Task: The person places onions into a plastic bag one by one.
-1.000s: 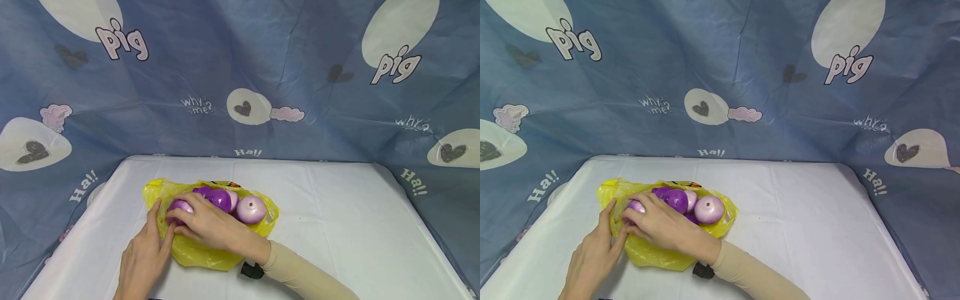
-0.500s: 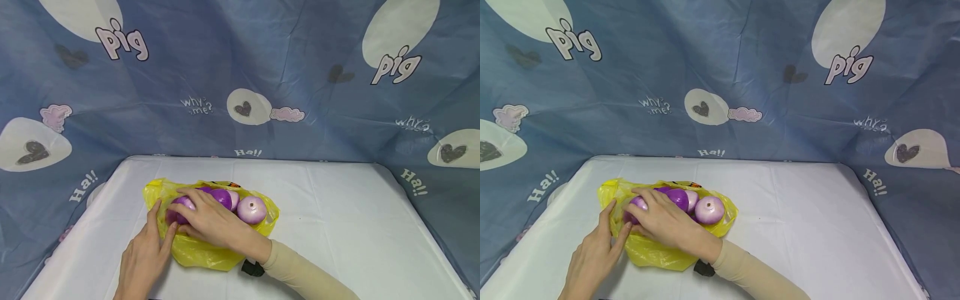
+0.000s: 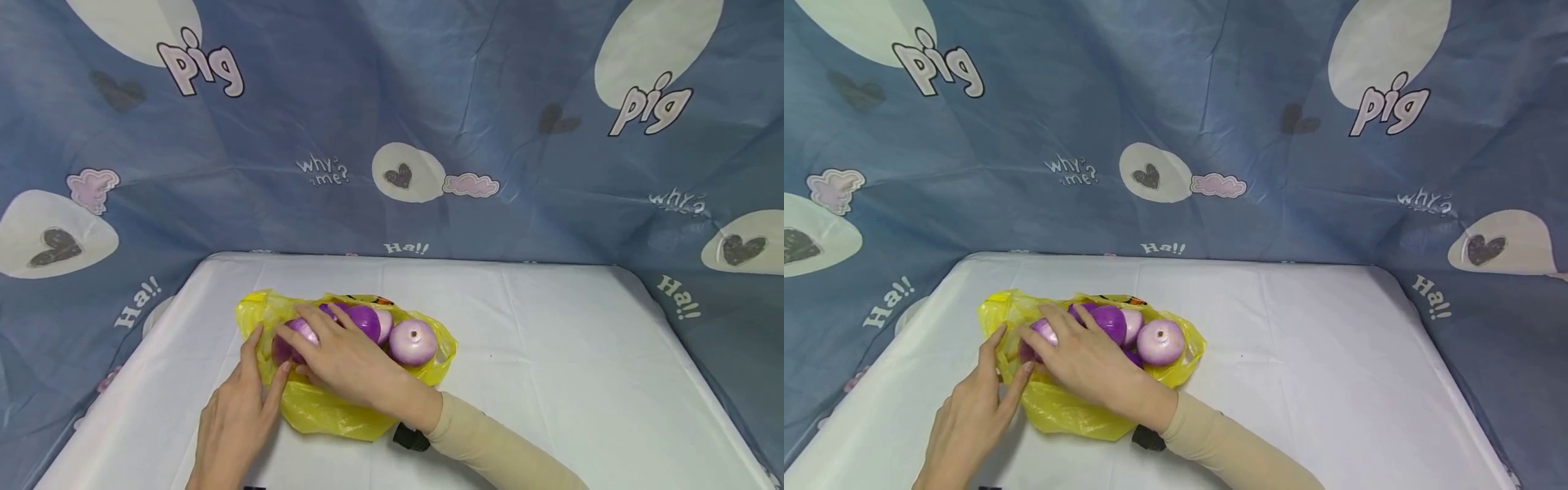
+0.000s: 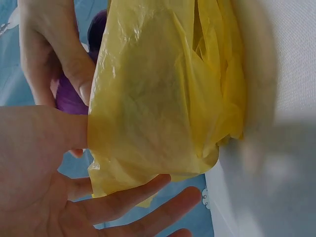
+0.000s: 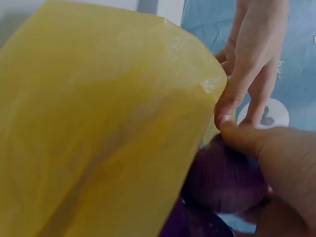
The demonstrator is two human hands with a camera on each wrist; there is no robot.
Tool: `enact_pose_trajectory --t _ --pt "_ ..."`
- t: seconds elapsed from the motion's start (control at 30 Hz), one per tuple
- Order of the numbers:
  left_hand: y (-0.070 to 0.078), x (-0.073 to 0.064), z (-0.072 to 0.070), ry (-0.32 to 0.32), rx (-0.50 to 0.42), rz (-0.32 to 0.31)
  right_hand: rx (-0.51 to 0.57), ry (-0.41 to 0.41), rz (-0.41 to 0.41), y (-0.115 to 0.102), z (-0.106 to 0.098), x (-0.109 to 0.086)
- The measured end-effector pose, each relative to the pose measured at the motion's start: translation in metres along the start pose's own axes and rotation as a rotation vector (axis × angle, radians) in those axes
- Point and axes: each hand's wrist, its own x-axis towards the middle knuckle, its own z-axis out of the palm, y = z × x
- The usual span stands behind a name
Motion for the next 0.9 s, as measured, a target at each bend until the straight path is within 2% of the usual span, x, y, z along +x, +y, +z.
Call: enact_pose_trajectory --t 0.17,0.3,0.5,0.7,0.8,0.9 --pt "0.0015 0.0001 0.0001 -0.015 -0.006 -0.012 -0.015 -0.035 0.086 0.0040 -0.0002 0.0012" --pt "0.0024 0.0010 0.0005 -0.007 -0.006 -0.004 -0.019 -0.030 0.113 0.0066 0.0000 0.0012" --pt "0.0022 0.0025 0.0010 0.018 0.004 0.023 0.004 0.050 0.124 0.0074 -0.0003 0.0029" --pt "0.0016 0.0019 -0.0003 -0.025 0.014 -0.008 0.013 0.112 0.158 0.0059 0.0013 0.0048" --pt "0.0015 0.0017 -0.0005 -0.032 0.010 -0.018 0.012 0.100 0.165 0.0055 0.0019 0.0050" --pt "0.0014 0.0013 -0.0003 -0.026 0.008 -0.014 0.019 0.054 0.166 0.0055 0.0011 0.0042"
